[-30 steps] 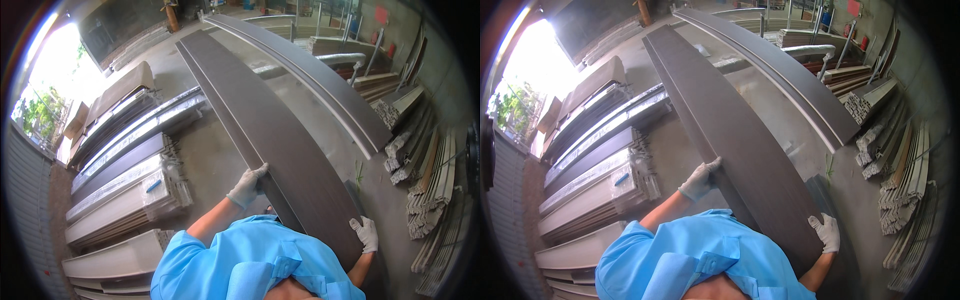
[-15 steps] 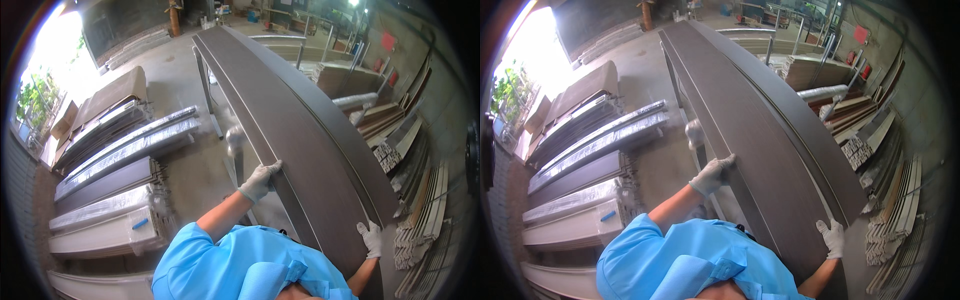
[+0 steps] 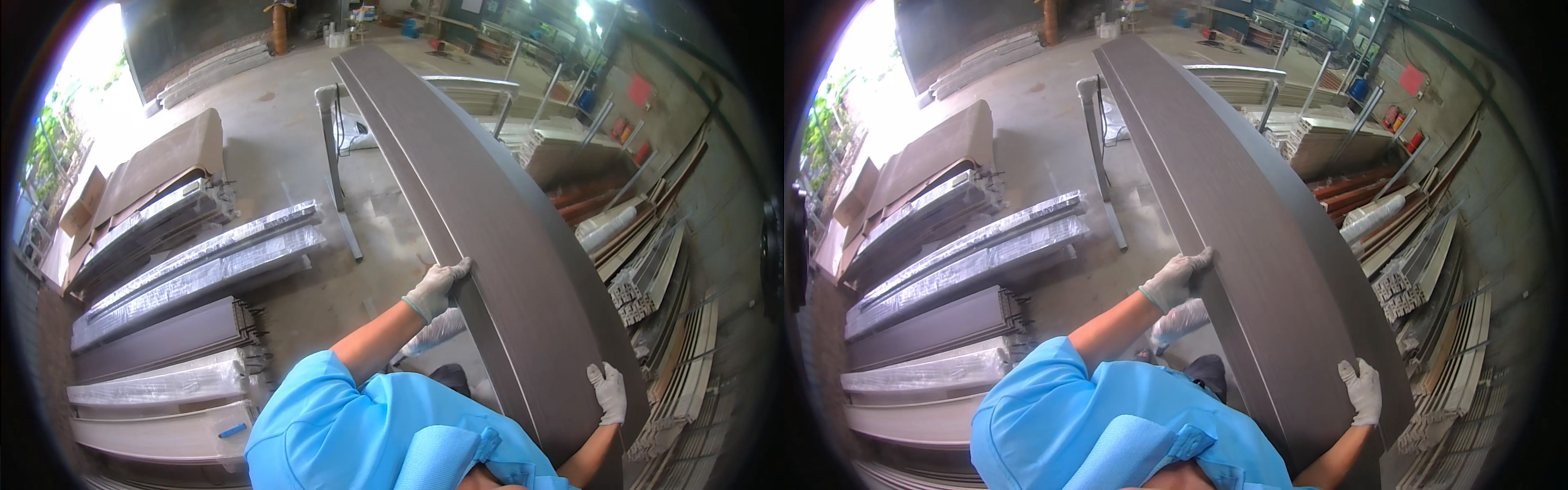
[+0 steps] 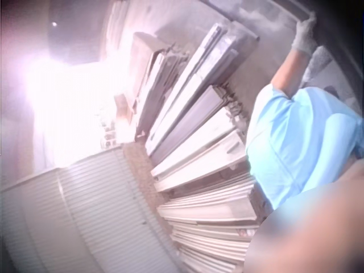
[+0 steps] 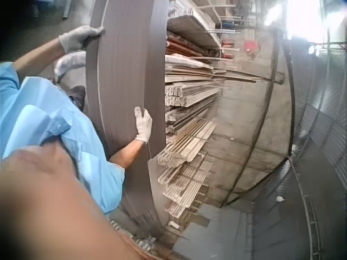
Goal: The person handles long gray panels and thin metal strips in a workshop. They place a panel on a workbench, align metal strips along its edges, and use a blue utility knife to trim or adjust the strips. The person repeatedly picks up panels, positions them, and secures the strips before stacking the finished pieces.
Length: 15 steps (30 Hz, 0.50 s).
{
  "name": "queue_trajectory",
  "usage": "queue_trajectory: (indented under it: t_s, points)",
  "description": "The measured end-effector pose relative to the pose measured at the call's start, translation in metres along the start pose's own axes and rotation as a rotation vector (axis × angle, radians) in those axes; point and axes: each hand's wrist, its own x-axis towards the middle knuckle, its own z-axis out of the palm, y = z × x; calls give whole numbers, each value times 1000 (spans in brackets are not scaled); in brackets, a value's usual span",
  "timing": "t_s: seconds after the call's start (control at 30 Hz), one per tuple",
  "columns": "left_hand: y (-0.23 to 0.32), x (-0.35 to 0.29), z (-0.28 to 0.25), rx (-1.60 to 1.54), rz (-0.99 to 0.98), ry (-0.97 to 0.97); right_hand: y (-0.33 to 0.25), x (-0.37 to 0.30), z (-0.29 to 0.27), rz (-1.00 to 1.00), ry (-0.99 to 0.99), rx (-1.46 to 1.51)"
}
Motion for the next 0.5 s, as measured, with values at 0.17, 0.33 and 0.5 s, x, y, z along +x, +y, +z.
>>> queue_trajectory:
  t_s: [0.17,0.33,0.5]
  points:
    - [15,52,-11,-8,-10,57,-9,58,12,-10,-41,-45]
    - [15,86,-13,-29,-7,48,5,102,26,-12,-106,37]
    - [23,98,-22,-28,10,105,-6,125,41,3,-121,-25]
